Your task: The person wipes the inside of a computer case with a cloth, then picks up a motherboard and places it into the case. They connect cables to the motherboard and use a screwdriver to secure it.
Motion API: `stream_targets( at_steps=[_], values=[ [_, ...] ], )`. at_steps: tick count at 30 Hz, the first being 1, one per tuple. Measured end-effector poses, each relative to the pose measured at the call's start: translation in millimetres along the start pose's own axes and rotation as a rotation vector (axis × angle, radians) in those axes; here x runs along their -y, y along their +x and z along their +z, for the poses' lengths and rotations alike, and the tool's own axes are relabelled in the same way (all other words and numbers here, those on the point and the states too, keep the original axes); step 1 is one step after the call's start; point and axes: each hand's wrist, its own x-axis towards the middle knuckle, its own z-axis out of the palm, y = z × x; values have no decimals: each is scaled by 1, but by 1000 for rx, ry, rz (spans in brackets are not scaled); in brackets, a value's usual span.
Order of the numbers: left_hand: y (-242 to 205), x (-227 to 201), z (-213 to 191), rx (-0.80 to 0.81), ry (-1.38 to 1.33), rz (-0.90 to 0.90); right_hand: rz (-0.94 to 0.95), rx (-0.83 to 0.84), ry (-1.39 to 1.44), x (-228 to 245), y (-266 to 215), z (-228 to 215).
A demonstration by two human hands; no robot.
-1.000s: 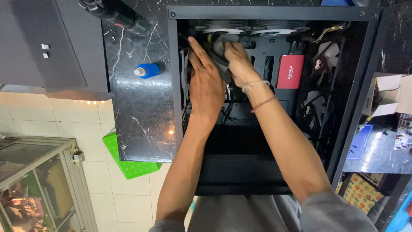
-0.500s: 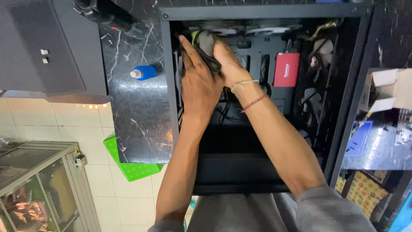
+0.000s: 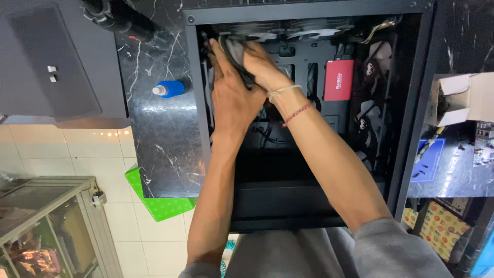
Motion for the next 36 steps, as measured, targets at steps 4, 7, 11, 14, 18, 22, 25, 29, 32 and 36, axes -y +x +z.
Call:
stream_targets(
  at_steps=[4,7,11,14,18,22,25,29,32,36],
  values=[
    [-1,8,-4,21,-8,21,122,-394,-338,-6,23,12],
    [-4,8,-9,53,6,83,489,-421,-717,-15,19,11],
    [-2,-1,-13,38,-82,62,558,-753,-253,-23,22,0],
    [-3,-1,-16,40,-109,36,536,-1147,17,-21,16,-3],
    [2,-7,-12,6,-172,52,458,-1290,26,-26,26,-1],
    [2,-4,-12,29,-158,62,638,-581,-221,-31,41,16],
    [1,-4,-13,7,-170,104,532,-533,-172,-27,34,17],
    [3,-6,-14,13,-121,62,389,-475,-105,-19,24,15],
    [4,-9,-15,2,-154,87,181,-384,-137,-15,13,6],
    [2,-16,-23,56,-206,-5,-124,-321,-194,8,-29,1]
  ],
)
